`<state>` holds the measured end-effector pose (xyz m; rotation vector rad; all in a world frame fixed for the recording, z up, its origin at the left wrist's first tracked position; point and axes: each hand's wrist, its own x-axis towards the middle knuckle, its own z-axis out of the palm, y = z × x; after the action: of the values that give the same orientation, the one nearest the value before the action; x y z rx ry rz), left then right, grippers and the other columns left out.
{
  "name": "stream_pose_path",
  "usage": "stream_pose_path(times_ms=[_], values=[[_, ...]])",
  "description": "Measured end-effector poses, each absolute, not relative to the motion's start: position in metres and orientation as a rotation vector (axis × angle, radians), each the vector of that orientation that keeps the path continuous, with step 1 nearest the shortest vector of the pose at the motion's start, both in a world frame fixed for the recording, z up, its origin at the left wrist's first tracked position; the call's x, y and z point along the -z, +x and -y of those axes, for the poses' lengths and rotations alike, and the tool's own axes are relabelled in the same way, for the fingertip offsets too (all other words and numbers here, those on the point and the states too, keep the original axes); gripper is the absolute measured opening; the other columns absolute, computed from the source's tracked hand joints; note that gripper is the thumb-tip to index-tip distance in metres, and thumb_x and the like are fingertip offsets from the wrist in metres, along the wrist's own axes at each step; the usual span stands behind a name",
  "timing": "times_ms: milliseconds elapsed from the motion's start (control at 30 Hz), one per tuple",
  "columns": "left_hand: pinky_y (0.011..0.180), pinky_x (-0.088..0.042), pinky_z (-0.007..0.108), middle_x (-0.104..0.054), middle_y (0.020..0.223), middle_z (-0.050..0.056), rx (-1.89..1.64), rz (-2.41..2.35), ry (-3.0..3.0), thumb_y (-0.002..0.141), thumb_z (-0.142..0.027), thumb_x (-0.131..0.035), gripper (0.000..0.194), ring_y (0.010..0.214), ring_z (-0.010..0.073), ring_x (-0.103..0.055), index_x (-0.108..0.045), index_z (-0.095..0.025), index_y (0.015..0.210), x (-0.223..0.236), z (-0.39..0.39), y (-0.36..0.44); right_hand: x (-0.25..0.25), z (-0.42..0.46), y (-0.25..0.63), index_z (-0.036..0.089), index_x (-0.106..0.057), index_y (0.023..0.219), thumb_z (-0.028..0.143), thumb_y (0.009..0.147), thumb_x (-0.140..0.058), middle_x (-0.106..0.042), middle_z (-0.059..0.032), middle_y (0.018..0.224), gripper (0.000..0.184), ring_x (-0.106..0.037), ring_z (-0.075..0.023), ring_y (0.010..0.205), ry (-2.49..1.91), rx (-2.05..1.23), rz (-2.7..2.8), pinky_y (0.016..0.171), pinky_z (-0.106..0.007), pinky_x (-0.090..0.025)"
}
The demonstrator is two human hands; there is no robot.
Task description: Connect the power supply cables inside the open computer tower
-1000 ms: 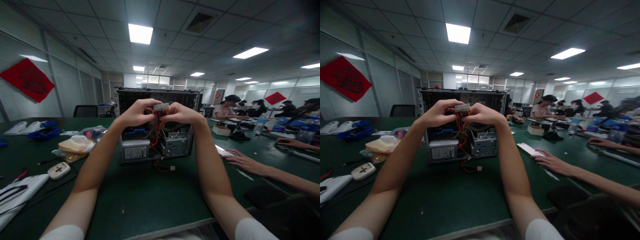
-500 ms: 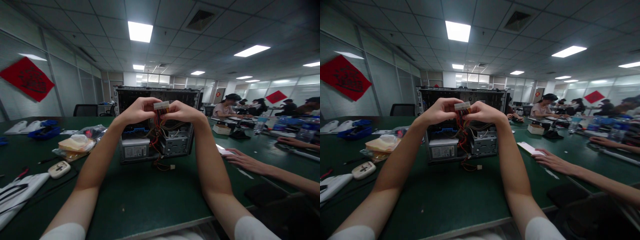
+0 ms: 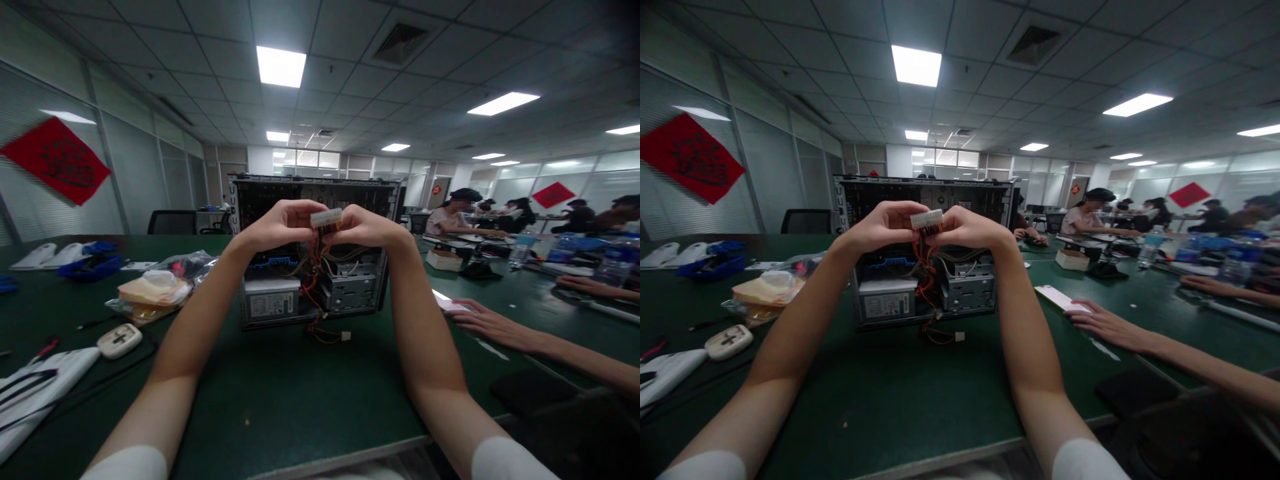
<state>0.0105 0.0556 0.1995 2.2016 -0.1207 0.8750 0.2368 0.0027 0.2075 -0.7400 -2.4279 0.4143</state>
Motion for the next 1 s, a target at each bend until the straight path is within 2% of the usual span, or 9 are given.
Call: stream_pose_path(times_ms=[133, 333, 467, 600, 833, 1000], values=[[0.088, -0.059, 0.033, -0.075, 0.110, 0.014, -0.896, 0.091, 2.243, 0.075, -0.021, -0.083, 0.046, 0.101, 0.0244, -0.072, -0.068, -0.011, 0.117, -0.199, -0.057, 0.010, -0.208, -0.002, 0.236, 0.011, -0.079, 0.086, 0.038, 0.086, -0.072, -0.074, -0.0061, 0.083, 0.028, -0.061, -0.0150, 0.074, -0.762, -0.420, 2.421, 0.069, -0.026, -0.047], [0.087, -0.060, 0.035, -0.077, 0.105, 0.014, -0.874, 0.064, 2.191, 0.071, -0.022, -0.088, 0.051, 0.096, 0.0250, -0.074, -0.070, -0.011, 0.117, -0.200, -0.059, 0.008, -0.207, -0.004, 0.238, 0.013, -0.079, 0.088, 0.039, 0.084, -0.073, -0.075, -0.0051, 0.085, 0.028, -0.062, -0.0157, 0.075, -0.761, -0.423, 2.401, 0.071, -0.027, -0.050], [0.089, -0.059, 0.034, -0.076, 0.109, 0.014, -0.786, 0.090, 2.189, 0.073, -0.019, -0.086, 0.055, 0.097, 0.0230, -0.074, -0.067, -0.013, 0.124, -0.200, -0.055, 0.006, -0.206, -0.009, 0.241, 0.014, -0.079, 0.085, 0.040, 0.081, -0.075, -0.073, -0.0041, 0.081, 0.027, -0.062, -0.0160, 0.075, -0.694, -0.420, 2.368, 0.070, -0.028, -0.050], [0.087, -0.059, 0.033, -0.075, 0.108, 0.013, -0.797, 0.079, 2.222, 0.073, -0.020, -0.086, 0.059, 0.096, 0.0217, -0.073, -0.063, -0.012, 0.126, -0.199, -0.053, 0.009, -0.205, -0.010, 0.243, 0.013, -0.077, 0.079, 0.041, 0.080, -0.075, -0.070, -0.0028, 0.075, 0.028, -0.058, -0.0149, 0.071, -0.699, -0.388, 2.343, 0.065, -0.026, -0.047], [0.088, -0.058, 0.032, -0.072, 0.113, 0.014, -0.871, 0.086, 2.293, 0.075, -0.027, -0.084, 0.052, 0.102, 0.0232, -0.071, -0.062, -0.012, 0.119, -0.199, -0.057, 0.015, -0.208, 0.000, 0.240, 0.011, -0.077, 0.079, 0.041, 0.084, -0.073, -0.057, 0.0019, 0.062, 0.031, -0.045, -0.0101, 0.059, -0.758, -0.379, 2.395, 0.056, -0.023, -0.034], [0.088, -0.057, 0.031, -0.073, 0.110, 0.013, -0.930, 0.087, 2.323, 0.075, -0.024, -0.082, 0.046, 0.102, 0.0227, -0.070, -0.062, -0.011, 0.115, -0.200, -0.060, 0.014, -0.208, -0.001, 0.238, 0.010, -0.077, 0.081, 0.045, 0.085, -0.072, -0.056, 0.0012, 0.063, 0.036, -0.043, -0.0101, 0.059, -0.782, -0.388, 2.392, 0.055, -0.024, -0.033]])
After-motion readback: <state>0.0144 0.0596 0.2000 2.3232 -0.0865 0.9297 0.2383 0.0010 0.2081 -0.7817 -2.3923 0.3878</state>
